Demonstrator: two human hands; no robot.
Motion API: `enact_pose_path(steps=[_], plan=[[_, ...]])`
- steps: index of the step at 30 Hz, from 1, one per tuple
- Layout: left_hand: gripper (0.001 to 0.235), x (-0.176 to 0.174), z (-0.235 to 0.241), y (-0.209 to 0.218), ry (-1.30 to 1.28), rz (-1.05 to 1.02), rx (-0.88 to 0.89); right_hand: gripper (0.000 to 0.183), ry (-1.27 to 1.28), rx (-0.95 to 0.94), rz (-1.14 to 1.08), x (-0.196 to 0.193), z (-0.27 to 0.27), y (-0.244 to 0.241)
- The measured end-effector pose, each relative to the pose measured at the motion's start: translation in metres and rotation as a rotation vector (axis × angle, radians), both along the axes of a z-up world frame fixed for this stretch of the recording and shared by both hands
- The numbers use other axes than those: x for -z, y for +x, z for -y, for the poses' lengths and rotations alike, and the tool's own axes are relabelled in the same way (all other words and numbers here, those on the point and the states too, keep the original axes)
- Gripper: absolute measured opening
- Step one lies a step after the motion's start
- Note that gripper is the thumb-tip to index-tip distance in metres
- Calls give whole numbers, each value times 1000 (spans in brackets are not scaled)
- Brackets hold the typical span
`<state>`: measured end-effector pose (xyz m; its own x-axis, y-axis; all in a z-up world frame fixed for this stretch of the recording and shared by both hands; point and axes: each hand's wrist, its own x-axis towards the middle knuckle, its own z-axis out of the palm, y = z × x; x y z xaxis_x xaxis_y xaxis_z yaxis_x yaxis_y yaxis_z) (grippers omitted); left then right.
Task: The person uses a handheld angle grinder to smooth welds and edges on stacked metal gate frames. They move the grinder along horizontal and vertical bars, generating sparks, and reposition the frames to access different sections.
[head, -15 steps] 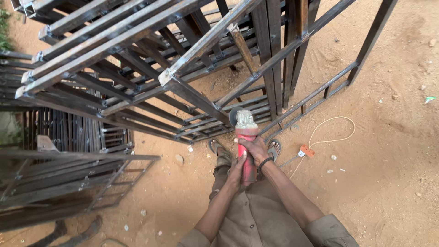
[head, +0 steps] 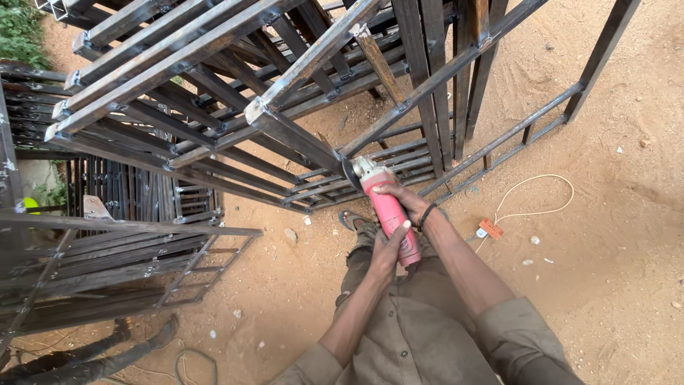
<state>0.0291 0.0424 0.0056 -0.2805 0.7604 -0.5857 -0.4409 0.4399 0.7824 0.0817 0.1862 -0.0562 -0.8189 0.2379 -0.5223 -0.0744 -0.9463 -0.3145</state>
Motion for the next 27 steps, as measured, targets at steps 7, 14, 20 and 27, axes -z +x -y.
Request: enact_pose_path(steps=[7, 14, 20, 27], plan=[[33, -8, -34, 38, 28, 143, -120, 58, 79, -154, 57, 2, -42, 14], [36, -13, -54, 44, 68, 207, -177, 61, 97, -181, 136, 1, -57, 8], [38, -26, -59, 56, 112, 82, -206, 61, 99, -216, 31, -11, -68, 9], [47, -34, -63, 54, -8, 33, -172, 60, 96, -262, 49, -14, -69, 8]])
